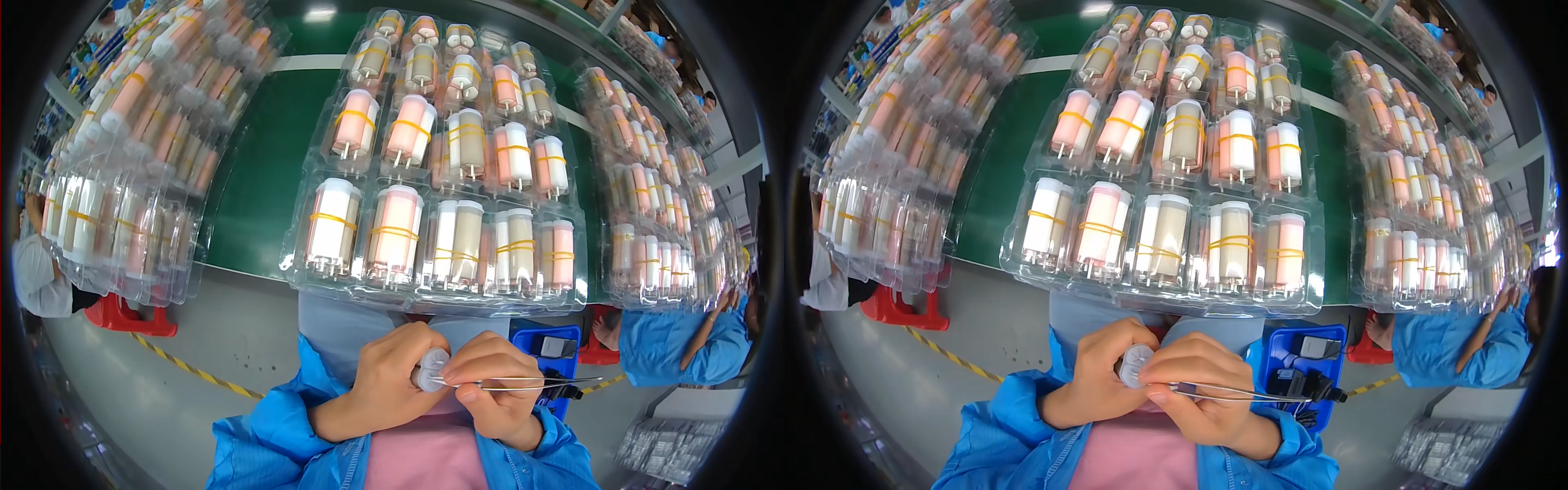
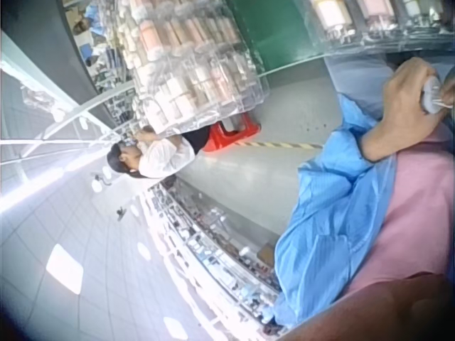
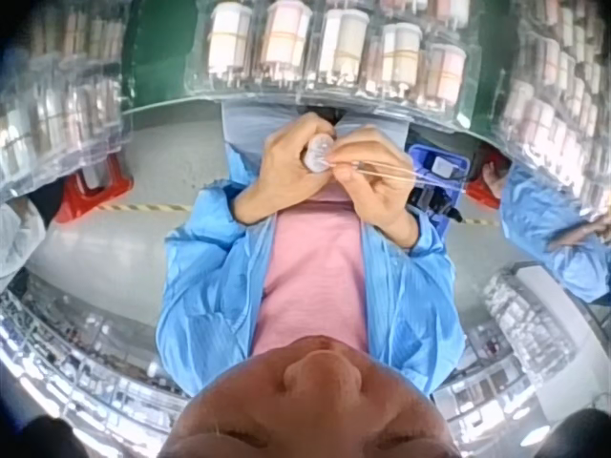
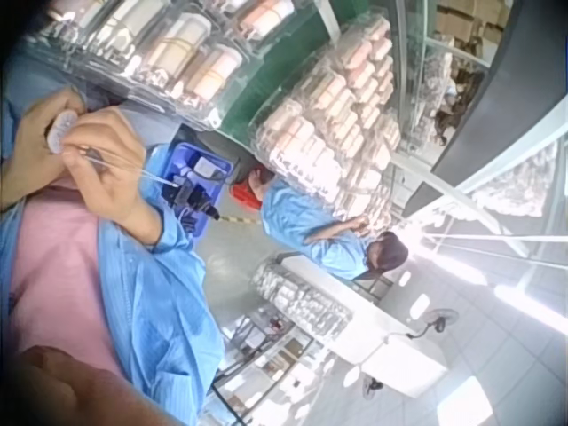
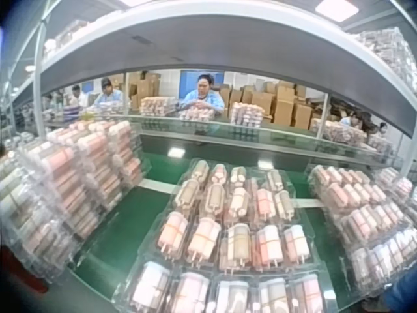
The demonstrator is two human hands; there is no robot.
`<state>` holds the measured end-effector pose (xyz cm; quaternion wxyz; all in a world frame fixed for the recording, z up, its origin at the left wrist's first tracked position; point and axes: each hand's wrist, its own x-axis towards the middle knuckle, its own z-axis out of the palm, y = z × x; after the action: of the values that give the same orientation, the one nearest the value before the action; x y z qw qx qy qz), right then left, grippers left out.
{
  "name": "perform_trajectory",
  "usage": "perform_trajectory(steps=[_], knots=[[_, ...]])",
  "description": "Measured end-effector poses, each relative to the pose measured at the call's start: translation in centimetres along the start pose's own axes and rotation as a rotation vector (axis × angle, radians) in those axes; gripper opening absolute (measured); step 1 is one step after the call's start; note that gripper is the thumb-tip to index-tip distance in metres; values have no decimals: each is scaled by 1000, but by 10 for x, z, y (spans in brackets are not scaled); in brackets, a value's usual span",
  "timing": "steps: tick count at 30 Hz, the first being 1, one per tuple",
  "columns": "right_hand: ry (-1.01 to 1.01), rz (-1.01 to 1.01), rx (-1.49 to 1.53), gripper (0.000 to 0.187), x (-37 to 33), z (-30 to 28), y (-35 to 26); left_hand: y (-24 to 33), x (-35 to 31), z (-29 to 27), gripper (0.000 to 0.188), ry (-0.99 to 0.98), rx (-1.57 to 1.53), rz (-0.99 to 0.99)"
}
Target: The worker is using tweezers to assemble or inspect small medical or plastic components at an assembly line.
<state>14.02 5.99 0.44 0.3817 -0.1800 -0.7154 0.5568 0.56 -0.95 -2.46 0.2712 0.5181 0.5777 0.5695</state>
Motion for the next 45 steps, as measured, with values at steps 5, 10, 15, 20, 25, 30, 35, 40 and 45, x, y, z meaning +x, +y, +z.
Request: perform_trajectory(steps=[5, 10, 15, 20, 25, 30, 35, 40, 45], knots=[[7, -8, -5, 11, 1, 0, 1, -1, 0, 0, 25, 7, 21, 9], [23, 6, 0, 10, 1, 1, -1, -1, -1, 1, 25, 20, 26, 17], [34, 13, -8, 10, 1, 2, -1, 1, 1, 1, 24, 25, 32, 20], [-9, -60, -101, 12, 2, 2, 0, -3, -1, 1, 24, 37, 67, 73], [-44, -116, -163, 15, 6, 2, -5, -5, 0, -2, 29, 15, 151, 136], [-49, -97, -175, 13, 8, 2, -6, -2, 4, -1, 23, 59, 193, 186], [-80, -36, -255, 11, 16, 0, -14, -4, 7, -2, 23, 62, 319, 238], [26, 44, -45, 11, 10, 0, -10, 0, 7, -3, 23, 62, 168, 147], [78, 44, 18, 11, 5, -1, -7, -3, 5, -2, 23, 57, 102, 118]])
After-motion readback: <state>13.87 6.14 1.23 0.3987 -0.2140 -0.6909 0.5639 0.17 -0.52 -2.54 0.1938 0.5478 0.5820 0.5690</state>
